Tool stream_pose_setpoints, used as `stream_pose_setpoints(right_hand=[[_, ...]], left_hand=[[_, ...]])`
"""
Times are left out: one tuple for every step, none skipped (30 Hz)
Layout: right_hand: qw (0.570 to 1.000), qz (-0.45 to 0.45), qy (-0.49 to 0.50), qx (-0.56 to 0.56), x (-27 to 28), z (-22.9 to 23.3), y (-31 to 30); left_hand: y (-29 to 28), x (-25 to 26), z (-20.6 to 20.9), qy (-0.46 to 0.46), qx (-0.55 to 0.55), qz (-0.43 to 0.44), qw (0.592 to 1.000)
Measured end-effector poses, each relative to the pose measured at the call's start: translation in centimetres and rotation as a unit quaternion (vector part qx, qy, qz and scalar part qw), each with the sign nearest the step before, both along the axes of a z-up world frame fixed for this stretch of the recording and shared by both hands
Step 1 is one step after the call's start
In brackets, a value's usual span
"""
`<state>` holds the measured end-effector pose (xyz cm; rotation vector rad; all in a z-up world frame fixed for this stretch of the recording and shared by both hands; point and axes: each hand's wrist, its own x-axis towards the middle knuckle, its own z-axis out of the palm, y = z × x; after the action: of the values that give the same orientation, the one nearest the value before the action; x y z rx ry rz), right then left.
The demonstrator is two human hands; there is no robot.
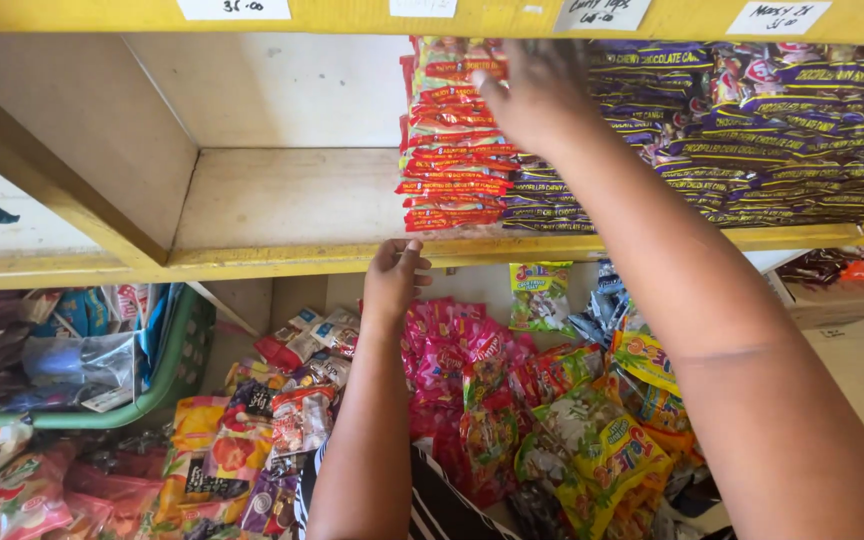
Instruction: Stocking and organizing various packaged snack and candy bags on grocery store shelves.
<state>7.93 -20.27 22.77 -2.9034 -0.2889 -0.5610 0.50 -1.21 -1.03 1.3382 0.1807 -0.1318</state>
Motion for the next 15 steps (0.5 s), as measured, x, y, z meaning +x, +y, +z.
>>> stream_pose_setpoints(right_hand=[[0.999, 0.003, 0.011, -0.036, 1.7, -1.4, -0.1], [0.997, 0.005, 0.022, -0.071, 3.5, -2.7, -0.1], [0.997, 0.007, 0.022, -0.072, 2.9, -2.7, 0.2], [0.996, -0.011, 0.038, -0.077, 2.4, -2.6, 0.5], [0.995, -0.028, 0.056, -0.081, 1.7, -2.8, 0.8], [0.995, -0.025, 0.058, -0.082, 1.7, -3.2, 0.6], [0.996, -0.024, 0.043, -0.08, 1.6, -3.5, 0.3], [0.996, -0.023, 0.028, -0.079, 1.6, -3.8, -0.1], [0.996, -0.028, 0.031, -0.076, 1.2, -4.2, -0.1], [0.996, 0.007, -0.016, -0.088, 0.7, -4.6, -0.2], [0.991, 0.045, -0.068, -0.103, 0.6, -4.6, 0.0], [0.991, 0.045, -0.069, -0.104, 0.2, -4.5, 0.3], [0.989, 0.061, -0.05, -0.122, -0.5, -4.8, 0.7], [0.987, 0.077, -0.031, -0.139, -1.0, -5.2, 1.1], [0.988, 0.072, -0.018, -0.137, -1.0, -5.6, 1.0]], left_hand=[[0.0, 0.1, 0.0, 0.001, 0.002, 0.0, 1.0], [0.1, 0.3, 0.0, 0.001, 0.005, 0.0, 1.0], [0.1, 0.5, 0.0, 0.001, 0.004, 0.002, 1.0], [0.1, 0.7, -0.1, 0.005, 0.0, 0.001, 1.0], [0.1, 0.7, -0.4, 0.011, -0.003, 0.002, 1.0], [0.0, 0.6, -0.5, 0.013, -0.004, 0.004, 1.0], [-0.1, 0.6, -0.5, 0.011, -0.007, 0.001, 1.0], [-0.3, 0.6, -0.6, 0.008, -0.01, -0.003, 1.0], [-0.3, 0.3, -0.5, 0.011, -0.008, -0.007, 1.0], [-0.3, 0.0, -0.4, 0.008, 0.002, -0.013, 1.0], [-0.3, 0.0, -0.1, 0.001, 0.008, -0.013, 1.0], [-0.2, 0.5, -0.1, -0.001, 0.008, -0.013, 1.0], [-0.1, 0.4, -0.6, -0.009, 0.005, -0.013, 1.0], [-0.1, 0.4, -1.1, -0.016, 0.002, -0.012, 1.0], [0.0, 0.2, -0.7, -0.004, 0.003, -0.019, 1.0]])
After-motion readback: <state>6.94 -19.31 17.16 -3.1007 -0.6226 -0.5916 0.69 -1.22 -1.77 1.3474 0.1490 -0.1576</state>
